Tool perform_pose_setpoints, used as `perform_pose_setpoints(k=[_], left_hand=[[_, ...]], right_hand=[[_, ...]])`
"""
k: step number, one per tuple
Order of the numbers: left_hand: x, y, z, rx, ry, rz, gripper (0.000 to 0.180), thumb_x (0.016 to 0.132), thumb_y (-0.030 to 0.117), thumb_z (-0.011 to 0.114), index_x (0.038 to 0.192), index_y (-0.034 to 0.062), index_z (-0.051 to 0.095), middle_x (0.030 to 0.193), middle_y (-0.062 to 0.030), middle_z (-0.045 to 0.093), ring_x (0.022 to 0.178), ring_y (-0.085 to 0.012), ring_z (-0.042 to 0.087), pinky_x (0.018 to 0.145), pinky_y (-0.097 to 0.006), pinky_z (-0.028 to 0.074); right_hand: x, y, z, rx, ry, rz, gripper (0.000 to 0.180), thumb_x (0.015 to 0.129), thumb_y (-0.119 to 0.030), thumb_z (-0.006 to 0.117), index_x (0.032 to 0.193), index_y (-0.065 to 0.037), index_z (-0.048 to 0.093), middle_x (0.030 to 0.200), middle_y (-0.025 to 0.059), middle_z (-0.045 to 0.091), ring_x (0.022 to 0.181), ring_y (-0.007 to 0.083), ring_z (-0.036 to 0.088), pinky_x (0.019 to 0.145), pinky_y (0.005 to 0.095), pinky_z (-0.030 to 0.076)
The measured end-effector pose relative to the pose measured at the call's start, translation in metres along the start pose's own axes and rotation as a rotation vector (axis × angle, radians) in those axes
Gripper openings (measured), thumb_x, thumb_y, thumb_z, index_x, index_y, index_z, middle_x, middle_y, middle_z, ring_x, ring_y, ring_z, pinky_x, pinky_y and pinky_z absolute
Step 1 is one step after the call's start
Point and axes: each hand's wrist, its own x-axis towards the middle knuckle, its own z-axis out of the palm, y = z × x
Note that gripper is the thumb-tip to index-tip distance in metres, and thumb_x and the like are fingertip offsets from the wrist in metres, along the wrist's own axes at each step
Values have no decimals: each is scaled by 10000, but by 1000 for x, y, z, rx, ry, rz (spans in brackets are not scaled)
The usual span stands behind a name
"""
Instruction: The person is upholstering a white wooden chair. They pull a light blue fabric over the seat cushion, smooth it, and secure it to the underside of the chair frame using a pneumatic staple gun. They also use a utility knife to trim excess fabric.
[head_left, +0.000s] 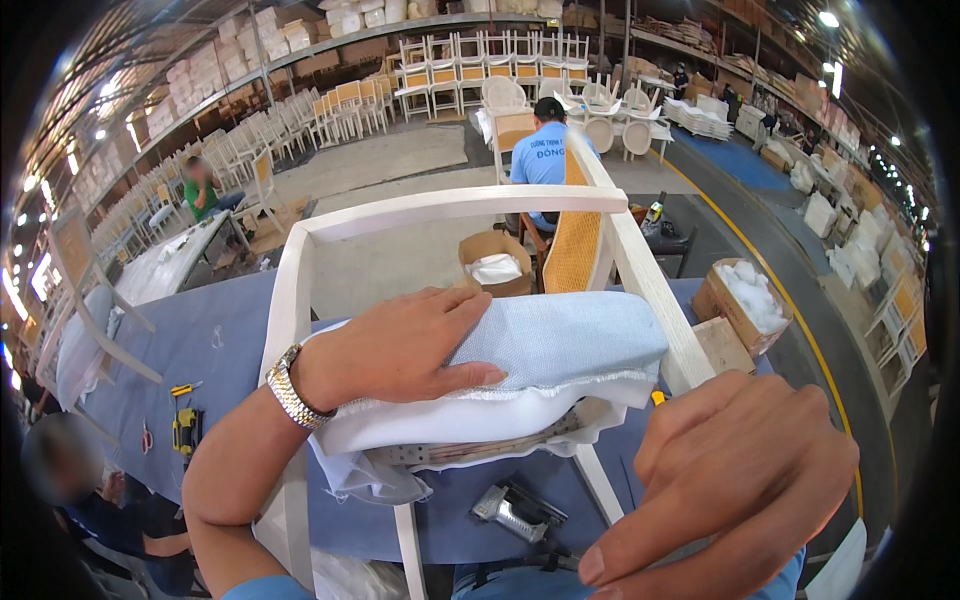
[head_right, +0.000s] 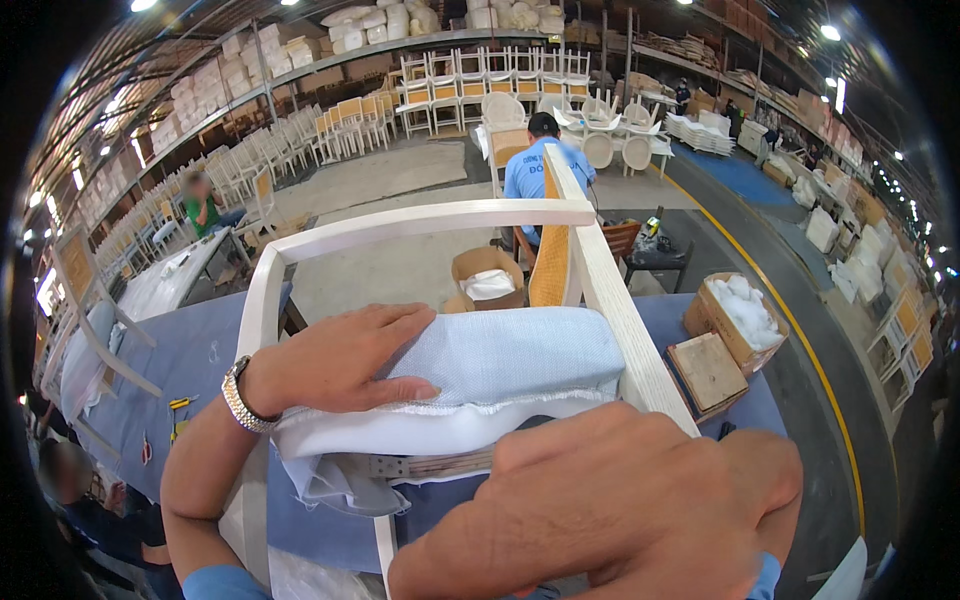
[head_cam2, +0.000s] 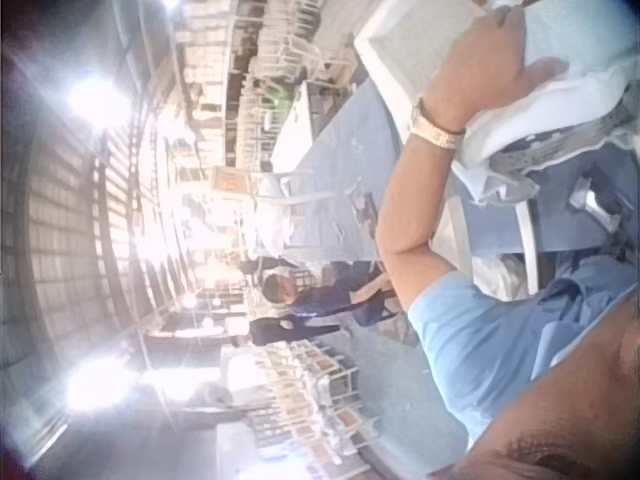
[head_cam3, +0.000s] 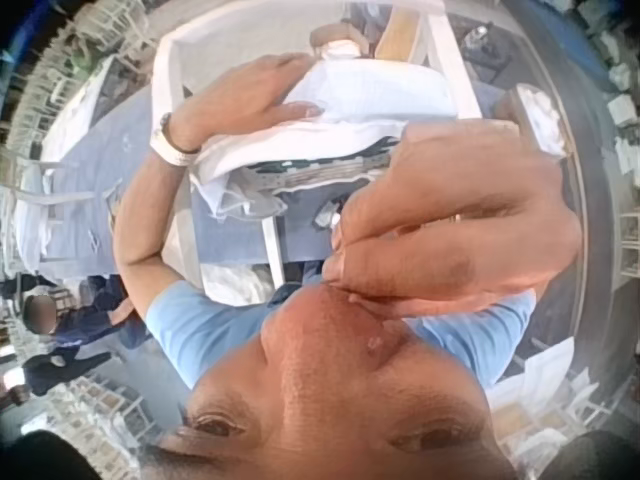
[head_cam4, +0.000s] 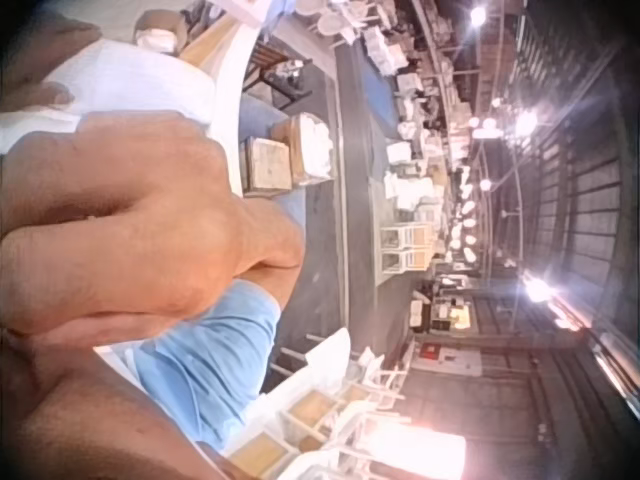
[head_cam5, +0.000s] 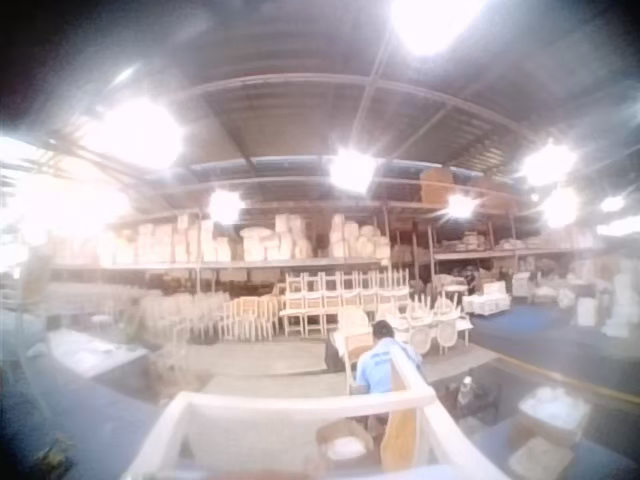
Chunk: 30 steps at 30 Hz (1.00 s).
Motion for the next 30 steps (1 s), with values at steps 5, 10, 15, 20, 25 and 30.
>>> perform_pose_setpoints(k=[5, 10, 15, 20, 25, 30], left_hand=[[-30, -16, 10, -1, -20, -138, 852, 981, 586, 584, 1462, -100, 427, 1474, -317, 482, 1354, -446, 497, 1131, -464, 416], [-15, -6, 2, -10, 2, -68, 848, 980, 584, 588, 1456, -101, 435, 1462, -316, 496, 1347, -445, 504, 1128, -463, 418], [-5, -3, 1, -17, 11, -23, 846, 981, 576, 591, 1452, -109, 433, 1457, -325, 495, 1340, -452, 506, 1131, -473, 413], [-24, -12, 4, -34, -18, -105, 852, 984, 574, 588, 1456, -116, 423, 1466, -336, 479, 1354, -456, 490, 1140, -477, 405], [-17, -9, 3, -19, -20, -82, 853, 988, 578, 579, 1457, -117, 421, 1474, -338, 469, 1367, -456, 479, 1147, -477, 400], [-16, -9, 3, -21, -27, -83, 862, 987, 588, 572, 1458, -118, 417, 1473, -335, 471, 1364, -455, 482, 1146, -478, 402]], right_hand=[[-8, 49, 6, 134, -14, -139, 170, 767, -142, 830, 849, -15, 753, 755, 137, 704, 506, 151, 584, 400, 259, 408], [-7, 10, 6, 171, 65, 211, 119, 890, -105, 759, 882, 12, 771, 838, 178, 749, 505, 148, 604, 463, 259, 458], [-11, -6, -7, 253, -17, 378, 132, 940, -80, 731, 877, 27, 775, 847, 227, 759, 501, 153, 626, 489, 247, 494], [-12, 23, -1, 372, -57, 265, 98, 878, -63, 786, 863, 34, 777, 827, 260, 749, 497, 143, 634, 488, 232, 487], [-6, 15, -3, 306, -60, 295, 88, 815, -45, 829, 840, 27, 787, 832, 257, 751, 512, 145, 651, 488, 223, 472], [-7, 17, -3, 300, -65, 272, 89, 804, -59, 840, 817, 14, 791, 832, 230, 760, 491, 137, 634, 462, 226, 450]])
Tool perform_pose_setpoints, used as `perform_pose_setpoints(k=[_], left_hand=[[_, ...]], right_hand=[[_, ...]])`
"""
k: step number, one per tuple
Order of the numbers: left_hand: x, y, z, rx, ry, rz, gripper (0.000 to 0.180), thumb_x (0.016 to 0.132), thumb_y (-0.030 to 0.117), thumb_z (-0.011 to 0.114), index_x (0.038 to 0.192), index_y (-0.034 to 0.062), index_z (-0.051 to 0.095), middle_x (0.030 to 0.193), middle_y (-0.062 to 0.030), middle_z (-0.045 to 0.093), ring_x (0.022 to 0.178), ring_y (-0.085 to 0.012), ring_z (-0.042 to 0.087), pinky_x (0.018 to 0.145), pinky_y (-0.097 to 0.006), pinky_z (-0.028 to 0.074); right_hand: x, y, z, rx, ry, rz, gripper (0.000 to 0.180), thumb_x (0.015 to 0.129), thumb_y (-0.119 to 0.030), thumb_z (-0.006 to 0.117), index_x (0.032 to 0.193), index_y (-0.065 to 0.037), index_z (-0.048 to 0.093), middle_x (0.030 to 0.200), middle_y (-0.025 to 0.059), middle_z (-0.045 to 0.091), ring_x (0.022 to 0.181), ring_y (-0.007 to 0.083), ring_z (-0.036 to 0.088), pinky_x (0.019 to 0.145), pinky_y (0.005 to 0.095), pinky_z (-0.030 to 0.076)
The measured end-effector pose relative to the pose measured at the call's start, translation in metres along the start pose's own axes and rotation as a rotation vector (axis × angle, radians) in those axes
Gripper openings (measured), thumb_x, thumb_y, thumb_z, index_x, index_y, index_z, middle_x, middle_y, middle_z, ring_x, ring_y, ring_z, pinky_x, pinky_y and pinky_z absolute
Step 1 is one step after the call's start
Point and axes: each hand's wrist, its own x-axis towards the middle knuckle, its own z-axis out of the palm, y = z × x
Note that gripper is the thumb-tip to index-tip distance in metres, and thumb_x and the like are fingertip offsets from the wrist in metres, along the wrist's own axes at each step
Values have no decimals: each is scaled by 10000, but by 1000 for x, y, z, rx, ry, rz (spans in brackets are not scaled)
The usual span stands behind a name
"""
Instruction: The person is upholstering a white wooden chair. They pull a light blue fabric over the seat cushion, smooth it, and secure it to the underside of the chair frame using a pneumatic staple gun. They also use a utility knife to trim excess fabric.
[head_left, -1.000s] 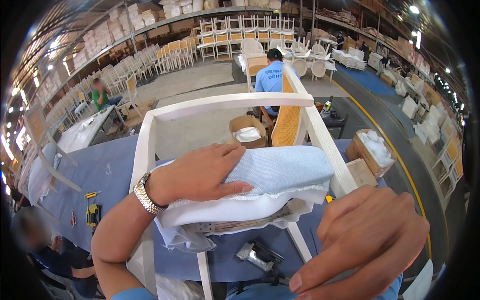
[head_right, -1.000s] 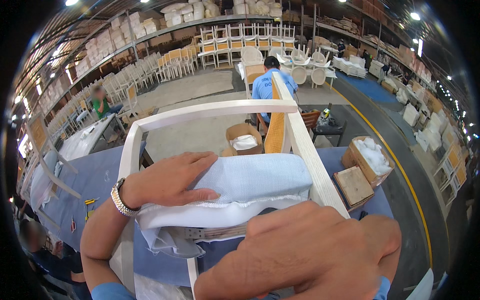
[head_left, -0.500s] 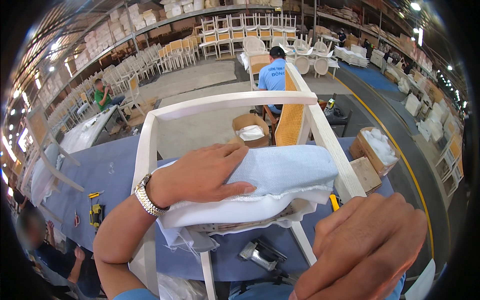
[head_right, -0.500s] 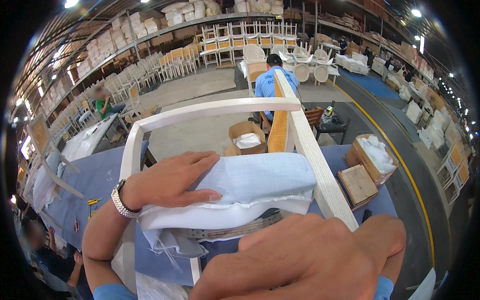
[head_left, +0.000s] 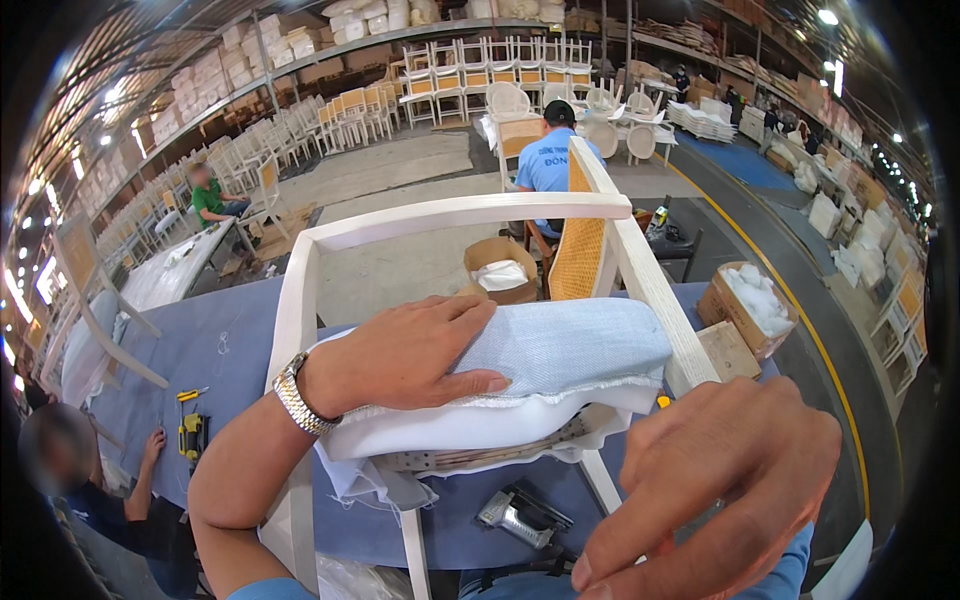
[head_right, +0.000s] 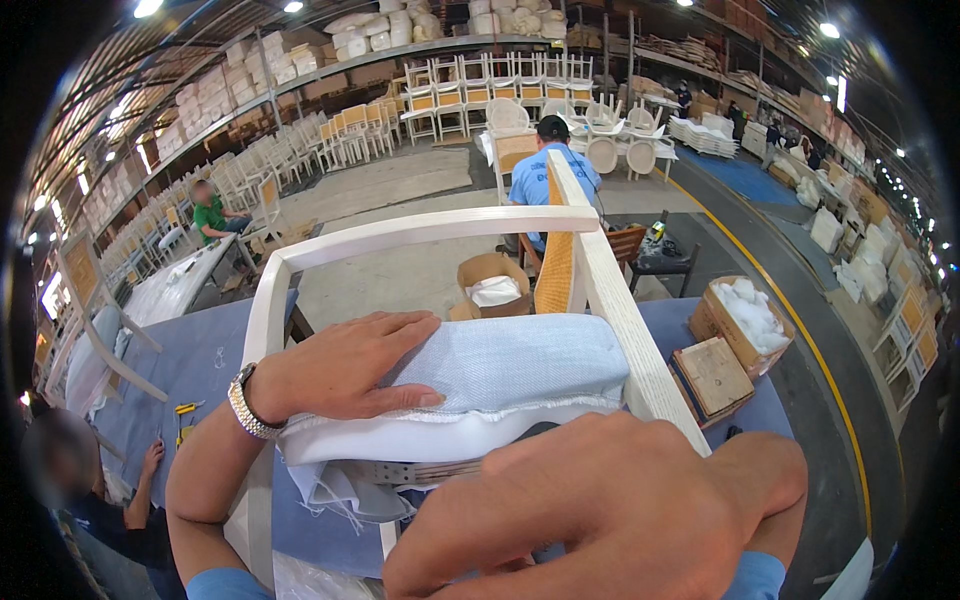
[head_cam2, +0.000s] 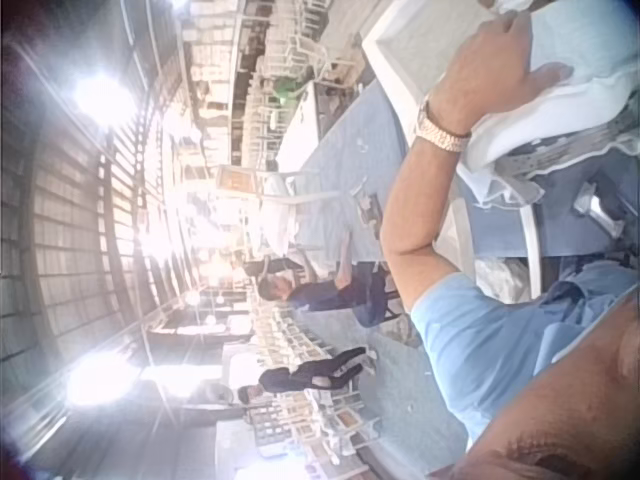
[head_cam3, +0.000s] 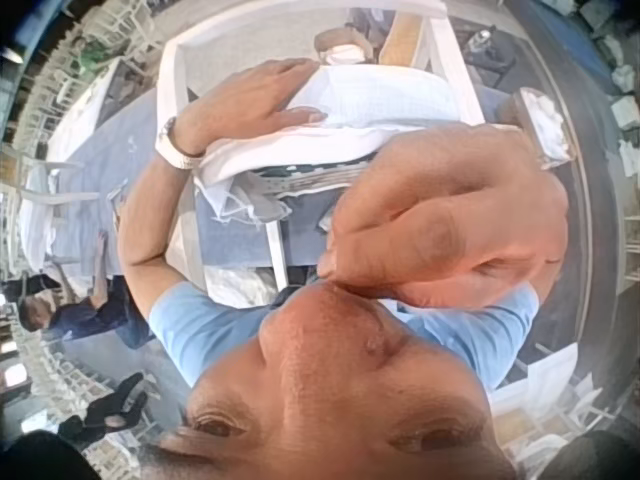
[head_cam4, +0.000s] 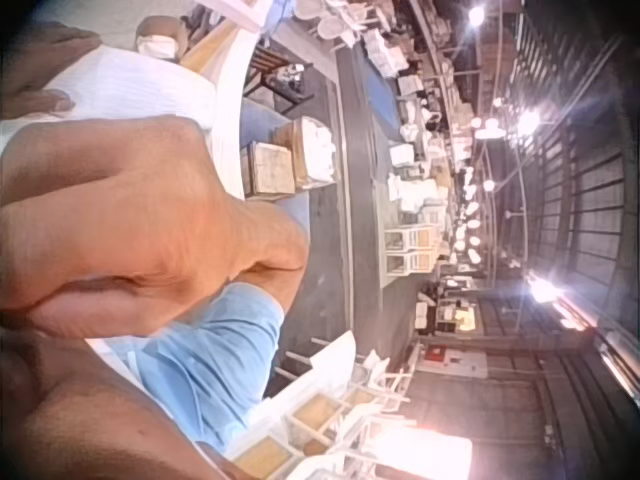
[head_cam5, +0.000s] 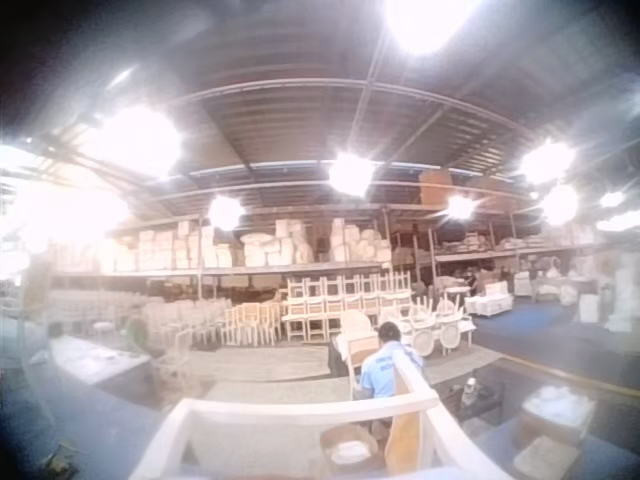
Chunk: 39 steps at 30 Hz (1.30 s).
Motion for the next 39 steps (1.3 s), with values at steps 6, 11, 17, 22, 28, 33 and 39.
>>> perform_pose_setpoints(k=[6, 11, 17, 22, 28, 33, 39], left_hand=[[-2, 0, 0, -12, -1, -15, 849, 991, 584, 569, 1456, -112, 424, 1468, -326, 480, 1362, -448, 485, 1141, -477, 404], [-4, -2, 3, 3, 20, 0, 845, 990, 585, 571, 1455, -105, 428, 1469, -321, 482, 1360, -451, 485, 1142, -473, 404], [-2, -3, 3, 12, 23, 14, 860, 988, 590, 572, 1458, -114, 419, 1465, -330, 482, 1358, -453, 487, 1142, -474, 400], [-3, -5, 4, 28, 22, 20, 876, 988, 599, 565, 1457, -125, 412, 1465, -340, 477, 1352, -460, 489, 1142, -480, 398], [-2, -3, 4, 27, 10, 8, 896, 986, 619, 551, 1458, -128, 408, 1470, -347, 469, 1360, -463, 482, 1146, -482, 394], [-2, 0, 1, 20, -7, -8, 894, 989, 622, 545, 1454, -129, 412, 1473, -346, 466, 1367, -458, 480, 1148, -481, 393], [-4, -1, 3, 25, 7, 6, 891, 992, 625, 537, 1454, -128, 414, 1471, -342, 470, 1361, -456, 486, 1142, -483, 400]], right_hand=[[-1, -2, 5, -69, 80, 32, 99, 826, -88, 840, 787, -15, 786, 805, 177, 768, 460, 120, 601, 449, 235, 431], [-2, 6, -1, -68, 13, -38, 123, 817, -129, 850, 803, -27, 784, 777, 154, 755, 472, 133, 600, 455, 237, 421], [2, -1, 0, -126, 29, 53, 135, 792, -128, 862, 856, -28, 798, 788, 154, 757, 509, 150, 639, 473, 252, 450], [4, -5, 2, -97, 148, 217, 158, 755, -102, 883, 879, -31, 816, 816, 155, 770, 608, 182, 713, 553, 266, 520], [2, -10, -1, -102, 94, 284, 178, 745, -110, 891, 880, -22, 815, 847, 155, 772, 690, 205, 736, 617, 285, 555], [8, -1, -7, -88, 5, 183, 186, 759, -136, 890, 868, -10, 809, 839, 152, 769, 686, 212, 734, 619, 292, 559], [3, -5, -3, -166, 19, 222, 184, 771, -137, 877, 878, -8, 801, 845, 139, 769, 670, 213, 727, 611, 289, 555]])
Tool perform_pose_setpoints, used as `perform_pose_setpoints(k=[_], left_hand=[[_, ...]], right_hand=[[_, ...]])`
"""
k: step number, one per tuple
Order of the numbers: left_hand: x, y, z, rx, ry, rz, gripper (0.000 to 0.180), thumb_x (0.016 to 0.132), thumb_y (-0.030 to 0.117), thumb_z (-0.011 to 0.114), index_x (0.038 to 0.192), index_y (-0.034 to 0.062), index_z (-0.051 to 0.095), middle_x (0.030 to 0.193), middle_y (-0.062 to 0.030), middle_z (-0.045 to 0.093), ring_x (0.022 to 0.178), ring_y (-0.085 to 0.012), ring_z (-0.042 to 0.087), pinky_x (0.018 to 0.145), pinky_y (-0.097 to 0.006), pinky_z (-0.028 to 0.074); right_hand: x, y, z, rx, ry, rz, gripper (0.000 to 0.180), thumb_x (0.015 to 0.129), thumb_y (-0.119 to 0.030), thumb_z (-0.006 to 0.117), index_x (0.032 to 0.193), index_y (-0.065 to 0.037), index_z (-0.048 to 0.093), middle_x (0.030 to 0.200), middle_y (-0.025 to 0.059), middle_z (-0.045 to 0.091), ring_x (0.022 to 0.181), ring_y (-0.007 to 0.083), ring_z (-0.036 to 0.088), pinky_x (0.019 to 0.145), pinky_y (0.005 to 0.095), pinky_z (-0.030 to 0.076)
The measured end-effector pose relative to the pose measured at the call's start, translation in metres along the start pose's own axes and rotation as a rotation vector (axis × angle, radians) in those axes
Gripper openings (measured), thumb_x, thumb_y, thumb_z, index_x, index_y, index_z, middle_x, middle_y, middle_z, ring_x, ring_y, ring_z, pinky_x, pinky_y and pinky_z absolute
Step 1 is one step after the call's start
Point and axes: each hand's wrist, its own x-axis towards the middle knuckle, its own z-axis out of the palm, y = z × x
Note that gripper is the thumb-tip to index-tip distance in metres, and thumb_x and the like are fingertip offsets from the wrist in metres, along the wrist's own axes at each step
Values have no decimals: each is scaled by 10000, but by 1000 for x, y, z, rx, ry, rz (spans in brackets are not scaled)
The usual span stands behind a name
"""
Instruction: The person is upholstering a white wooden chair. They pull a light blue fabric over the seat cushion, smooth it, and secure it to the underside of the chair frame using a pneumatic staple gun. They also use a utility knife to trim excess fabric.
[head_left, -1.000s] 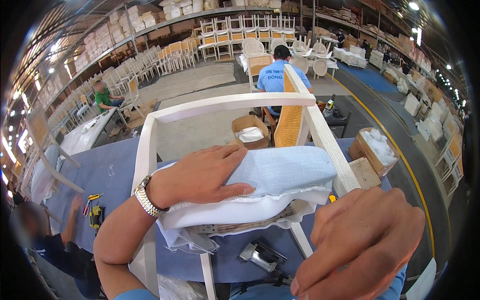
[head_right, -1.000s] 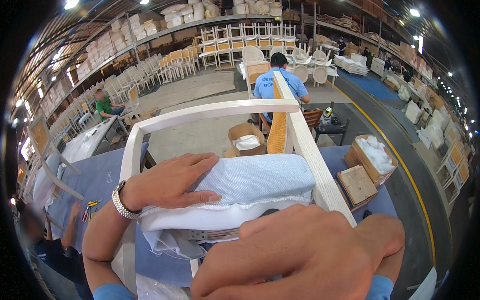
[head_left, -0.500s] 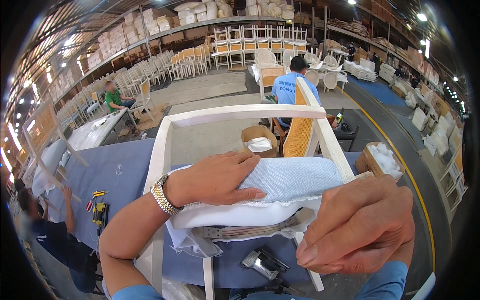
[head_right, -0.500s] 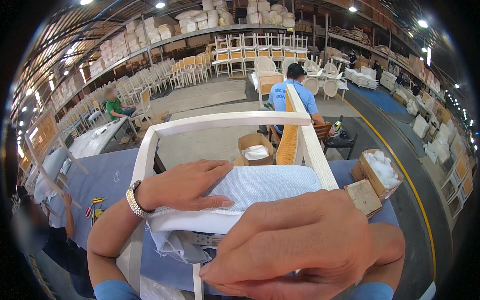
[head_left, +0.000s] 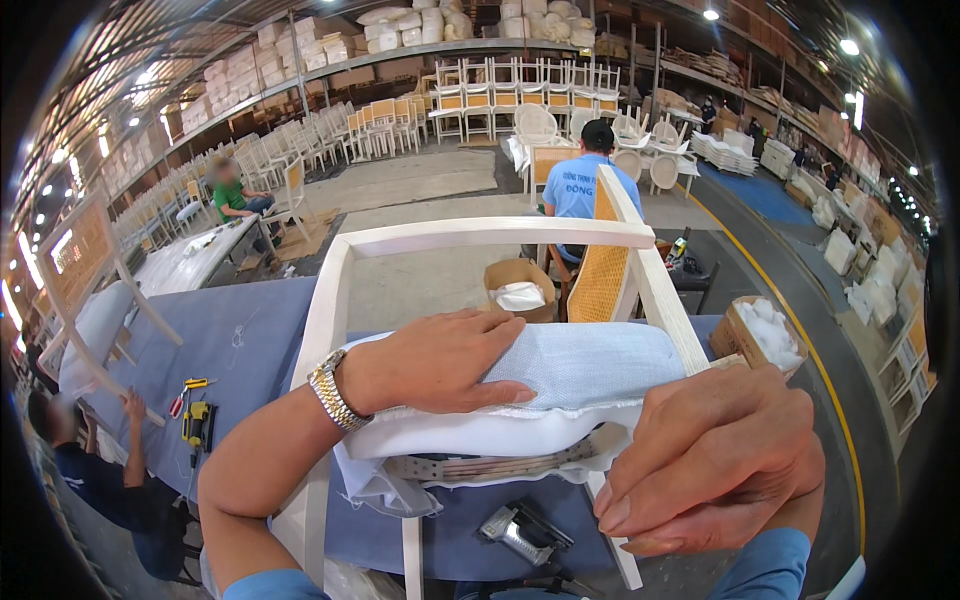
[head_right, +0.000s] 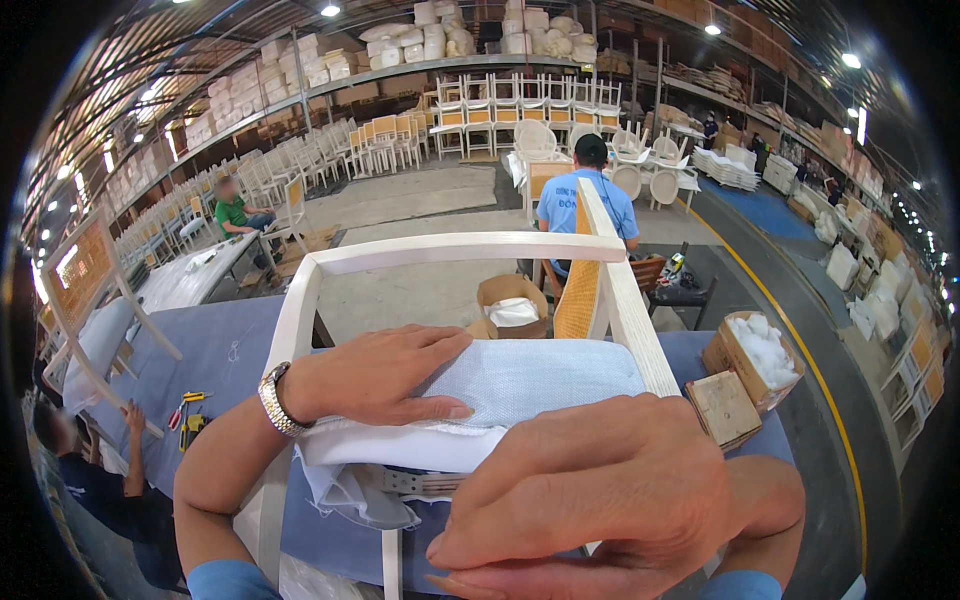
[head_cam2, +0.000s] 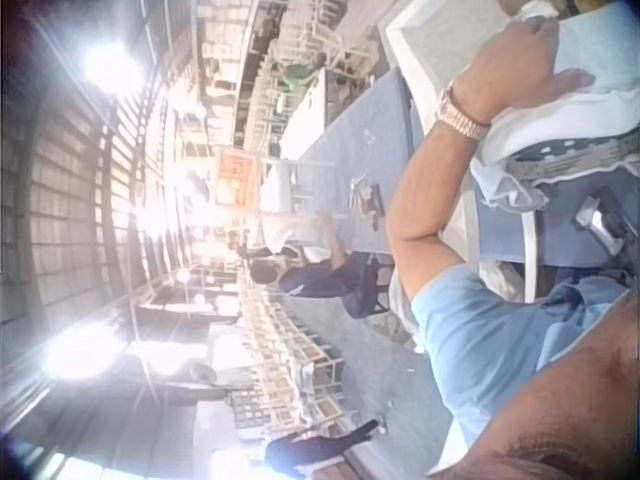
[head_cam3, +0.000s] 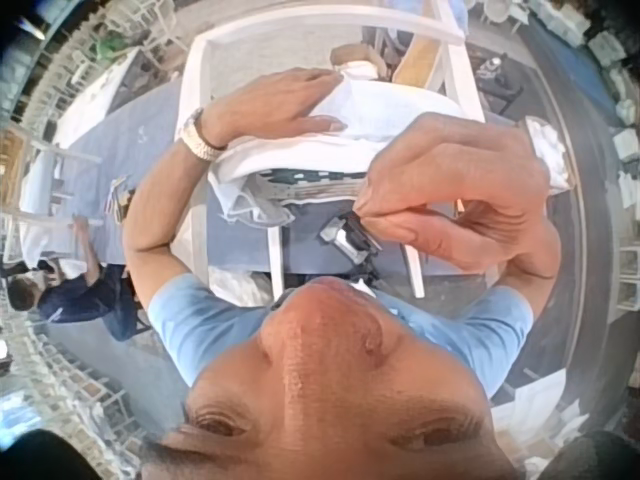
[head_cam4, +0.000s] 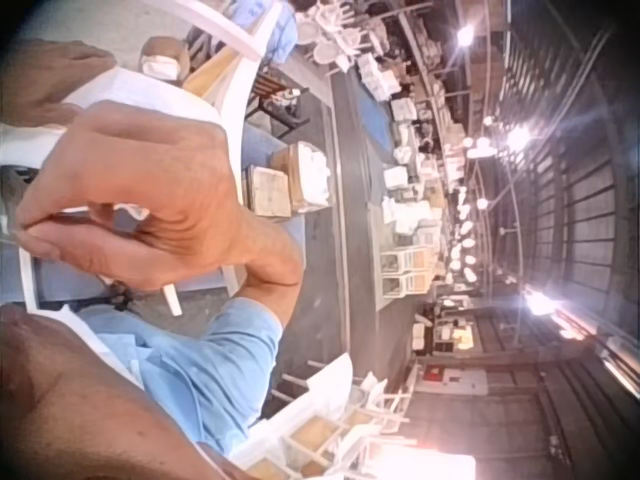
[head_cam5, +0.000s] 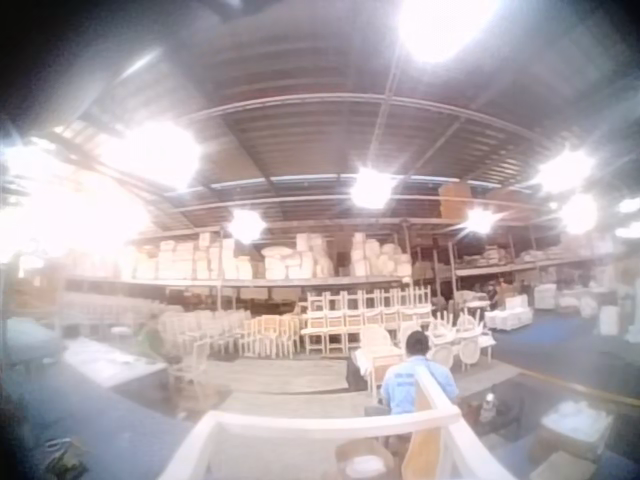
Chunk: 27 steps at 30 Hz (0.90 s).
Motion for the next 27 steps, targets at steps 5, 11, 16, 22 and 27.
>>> perform_pose_setpoints(k=[5, 11, 16, 22, 27], left_hand=[[-1, -1, -1, 5, -4, -11, 867, 994, 600, 552, 1459, -118, 410, 1467, -334, 477, 1353, -450, 492, 1134, -487, 406], [3, 0, -3, -17, -5, 31, 838, 995, 570, 569, 1491, -79, 383, 1461, -323, 487, 1343, -449, 498, 1125, -493, 410], [3, -3, 2, -26, 7, 31, 836, 996, 576, 564, 1472, -91, 402, 1449, -330, 493, 1321, -458, 515, 1121, -495, 413], [2, -2, 2, -8, 2, 19, 850, 997, 598, 550, 1452, -109, 421, 1445, -345, 492, 1323, -462, 515, 1124, -487, 414], [1, -1, -1, -9, -10, 10, 842, 1002, 595, 542, 1453, -106, 421, 1448, -344, 492, 1325, -458, 515, 1127, -482, 413]], right_hand=[[8, 21, -4, -294, -150, -176, 222, 840, -166, 825, 1037, -96, 752, 879, 47, 722, 679, 205, 695, 565, 289, 498], [10, 93, 3, -804, -122, -216, 245, 870, -240, 772, 1085, -138, 712, 986, 46, 681, 821, 240, 683, 730, 372, 527], [16, 135, -15, -826, -19, -98, 313, 898, -258, 757, 1161, -104, 686, 1137, 103, 660, 1024, 330, 644, 880, 441, 514], [7, 168, -25, -719, -249, 255, 442, 1019, -400, 595, 1281, -48, 647, 1209, 193, 666, 1124, 378, 623, 976, 470, 483], [10, 163, -25, -689, -329, 361, 520, 1061, -464, 492, 1323, -35, 628, 1229, 229, 667, 1156, 391, 614, 1008, 471, 472]])
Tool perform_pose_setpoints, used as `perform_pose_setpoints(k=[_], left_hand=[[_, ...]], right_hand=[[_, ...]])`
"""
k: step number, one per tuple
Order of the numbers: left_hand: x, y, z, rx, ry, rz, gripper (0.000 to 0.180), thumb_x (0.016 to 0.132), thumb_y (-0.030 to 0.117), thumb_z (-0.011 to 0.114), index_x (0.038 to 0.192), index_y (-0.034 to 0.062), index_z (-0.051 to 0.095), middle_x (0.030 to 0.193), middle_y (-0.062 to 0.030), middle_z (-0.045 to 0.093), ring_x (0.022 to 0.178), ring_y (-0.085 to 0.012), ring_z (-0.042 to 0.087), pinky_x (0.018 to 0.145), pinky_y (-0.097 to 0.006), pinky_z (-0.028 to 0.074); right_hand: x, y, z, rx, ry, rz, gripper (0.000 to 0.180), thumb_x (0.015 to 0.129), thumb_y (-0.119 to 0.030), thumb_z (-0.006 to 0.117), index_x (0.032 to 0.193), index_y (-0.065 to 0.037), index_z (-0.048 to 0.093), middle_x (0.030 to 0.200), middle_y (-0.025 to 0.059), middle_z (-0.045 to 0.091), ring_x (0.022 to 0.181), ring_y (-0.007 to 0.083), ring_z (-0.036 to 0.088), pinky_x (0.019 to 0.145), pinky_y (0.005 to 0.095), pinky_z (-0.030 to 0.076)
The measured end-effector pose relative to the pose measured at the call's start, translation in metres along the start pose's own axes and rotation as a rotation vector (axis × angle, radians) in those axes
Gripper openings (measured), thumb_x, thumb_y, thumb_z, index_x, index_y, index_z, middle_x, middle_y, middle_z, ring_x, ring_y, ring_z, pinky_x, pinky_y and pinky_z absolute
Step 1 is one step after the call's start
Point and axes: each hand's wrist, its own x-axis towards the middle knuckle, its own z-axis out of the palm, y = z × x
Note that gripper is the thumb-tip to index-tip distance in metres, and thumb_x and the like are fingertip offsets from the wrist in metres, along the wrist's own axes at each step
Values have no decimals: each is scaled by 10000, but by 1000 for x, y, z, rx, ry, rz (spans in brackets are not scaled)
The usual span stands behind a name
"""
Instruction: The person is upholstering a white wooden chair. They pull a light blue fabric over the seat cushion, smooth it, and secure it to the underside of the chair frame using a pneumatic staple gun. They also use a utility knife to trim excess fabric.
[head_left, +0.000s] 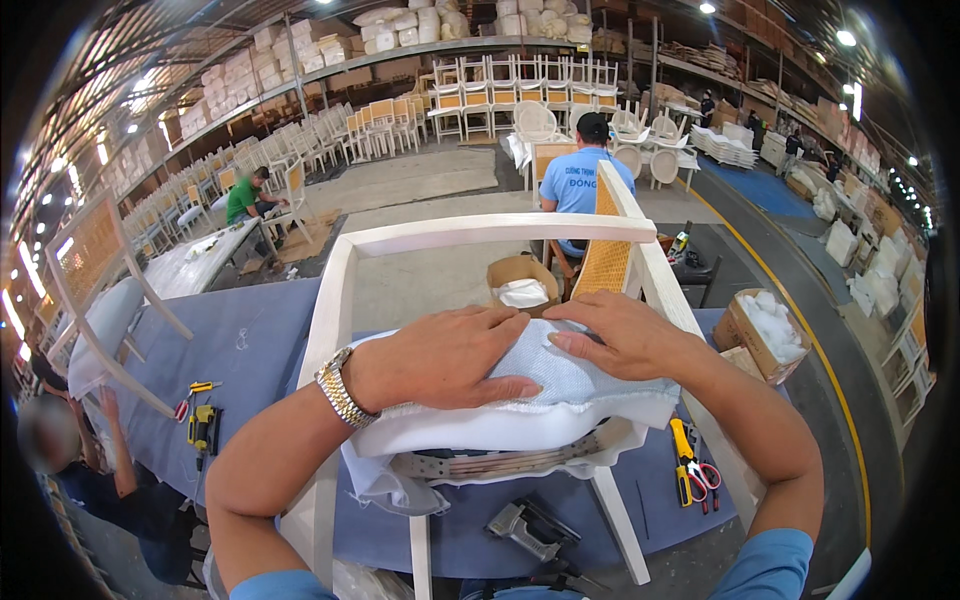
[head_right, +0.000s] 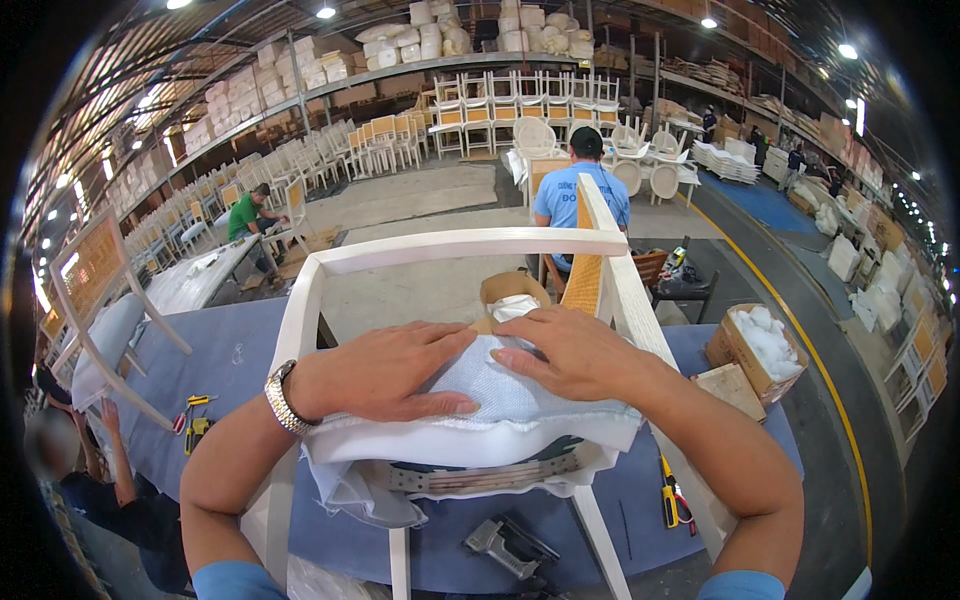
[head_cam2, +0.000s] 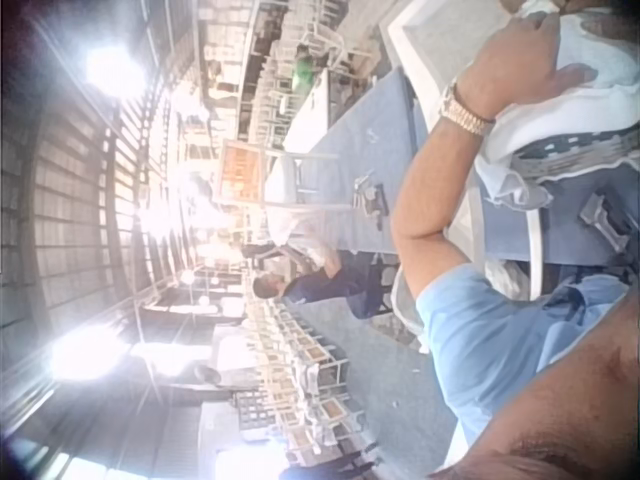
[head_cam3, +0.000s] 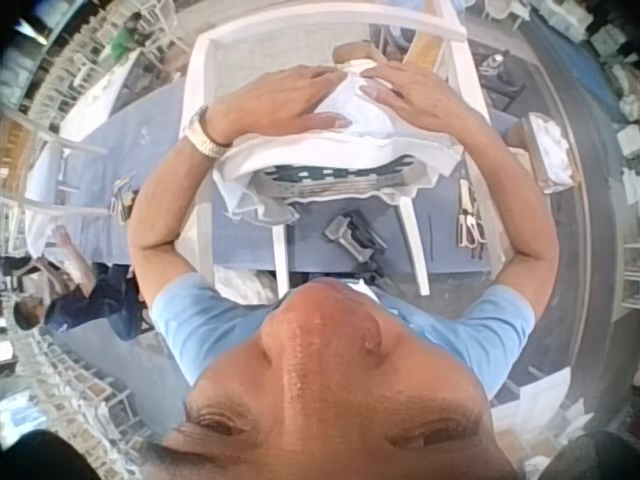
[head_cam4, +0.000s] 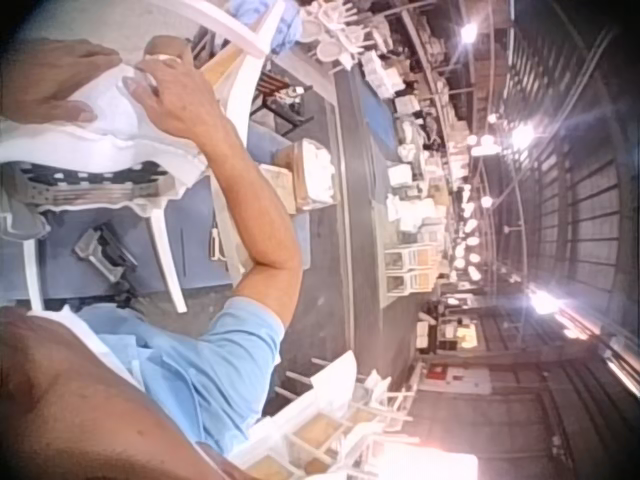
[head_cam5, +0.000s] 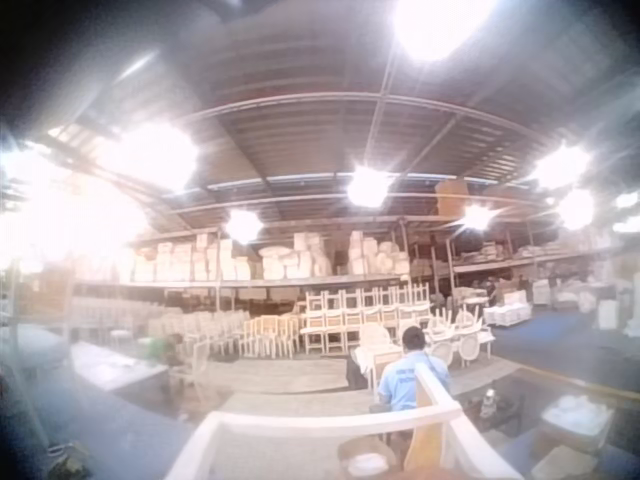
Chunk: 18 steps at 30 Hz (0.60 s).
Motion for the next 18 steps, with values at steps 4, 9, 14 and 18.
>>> perform_pose_setpoints(k=[4, 9, 14, 18], left_hand=[[0, 1, 0, 3, 2, 9, 837, 1003, 591, 545, 1455, -103, 422, 1439, -344, 497, 1310, -452, 525, 1108, -486, 427], [3, -4, 0, -45, -10, 12, 850, 992, 606, 557, 1434, -110, 443, 1395, -327, 537, 1248, -454, 566, 1046, -479, 475], [7, -17, 2, -84, -24, -97, 825, 971, 661, 552, 1373, -59, 551, 1199, -290, 669, 1096, -424, 664, 967, -458, 514], [4, -25, 1, -165, -27, -219, 803, 957, 704, 535, 1269, -25, 664, 1071, -277, 719, 1007, -391, 707, 928, -449, 529]], right_hand=[[-2, 3, 3, -19, 16, 4, 535, 1061, -478, 475, 1325, -38, 627, 1206, 225, 678, 1148, 390, 621, 1001, 476, 475], [-3, 0, 8, -45, 48, 11, 538, 1056, -488, 467, 1315, -49, 640, 1182, 221, 690, 1119, 390, 641, 969, 479, 493], [-4, -2, 15, -116, 151, 13, 504, 1041, -481, 488, 1215, -59, 702, 1140, 208, 708, 1057, 391, 663, 907, 483, 516], [-6, -6, 18, -162, 253, 14, 392, 1013, -414, 542, 1110, -88, 737, 1037, 161, 722, 964, 368, 681, 838, 476, 528]])
